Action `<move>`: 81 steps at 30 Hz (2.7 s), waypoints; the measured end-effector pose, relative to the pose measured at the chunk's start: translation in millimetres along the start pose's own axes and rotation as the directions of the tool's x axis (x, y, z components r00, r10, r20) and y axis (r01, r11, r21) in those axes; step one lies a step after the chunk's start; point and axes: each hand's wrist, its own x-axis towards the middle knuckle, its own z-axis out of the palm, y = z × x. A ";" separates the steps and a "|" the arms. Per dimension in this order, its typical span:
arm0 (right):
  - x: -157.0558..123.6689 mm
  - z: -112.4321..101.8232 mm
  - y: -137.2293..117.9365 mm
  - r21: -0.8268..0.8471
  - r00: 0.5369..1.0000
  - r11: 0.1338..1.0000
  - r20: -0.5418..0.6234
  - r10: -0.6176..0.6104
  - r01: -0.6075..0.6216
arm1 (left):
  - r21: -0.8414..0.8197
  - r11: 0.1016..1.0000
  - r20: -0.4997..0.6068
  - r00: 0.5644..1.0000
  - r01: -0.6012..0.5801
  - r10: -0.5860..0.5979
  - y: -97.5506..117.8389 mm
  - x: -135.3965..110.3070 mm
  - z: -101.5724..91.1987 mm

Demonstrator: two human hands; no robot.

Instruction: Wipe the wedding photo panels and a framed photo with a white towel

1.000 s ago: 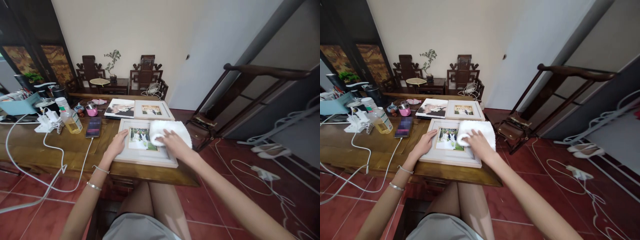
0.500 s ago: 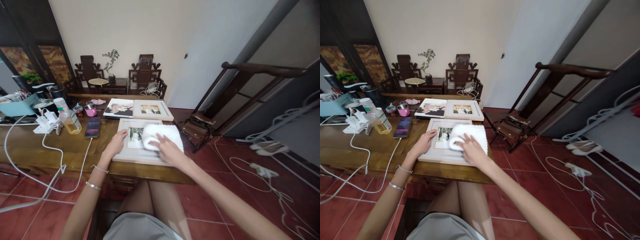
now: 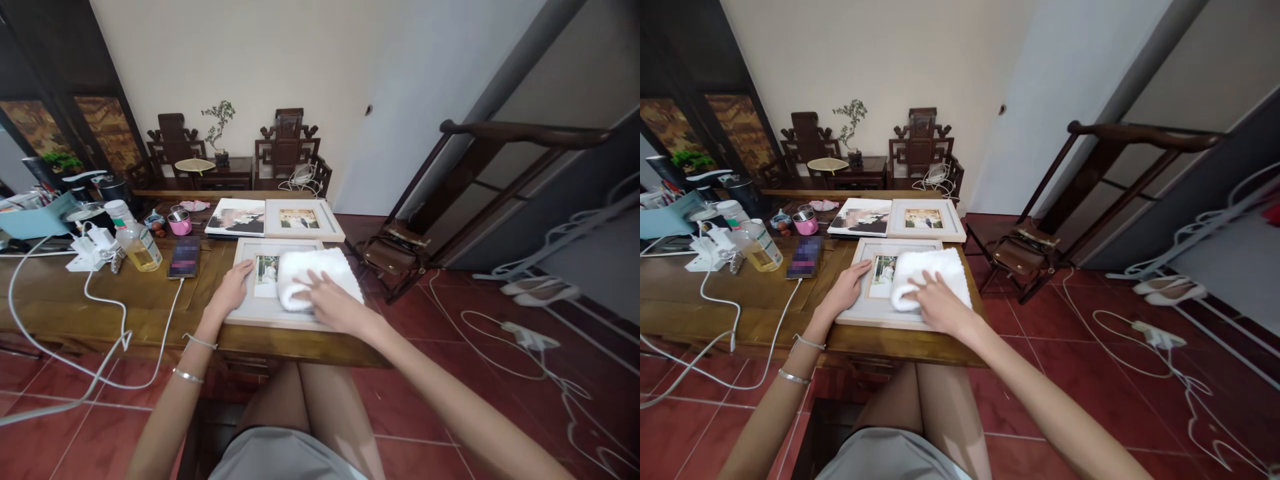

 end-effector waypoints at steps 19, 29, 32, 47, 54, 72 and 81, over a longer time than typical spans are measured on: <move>51.8 14.2 77.7 0.025 0.987 0.999 -0.157 0.042 -0.038 | -0.002 1.000 0.005 1.000 -0.029 0.029 1.1 -1.0 -3.8; -17.6 -2.3 -1.3 0.108 0.989 0.983 -0.015 -0.145 0.146 | -0.011 1.000 0.008 1.000 -0.011 0.011 -2.6 -1.1 0.5; -20.5 0.4 3.0 0.133 0.991 0.982 -0.029 -0.128 0.131 | -0.007 1.000 0.017 1.000 -0.009 0.009 -0.6 -0.7 -1.0; 13.0 14.1 28.5 -0.023 0.993 1.000 -0.118 -0.016 0.013 | 0.005 1.000 -0.015 1.000 -0.023 0.023 -1.8 -0.2 0.3; -57.1 -0.7 -22.3 0.174 0.995 0.980 -0.051 -0.087 0.095 | 0.027 1.000 0.005 1.000 -0.005 0.005 -1.5 0.2 1.3; 24.0 10.7 36.2 -0.107 0.993 0.991 -0.102 0.064 -0.075 | -0.007 1.000 -0.025 1.000 0.008 -0.008 -1.2 0.4 1.7; -48.5 -14.8 -16.8 0.112 0.995 0.994 0.092 -0.029 0.019 | 0.035 0.999 0.034 0.999 0.009 -0.010 -1.5 0.2 0.9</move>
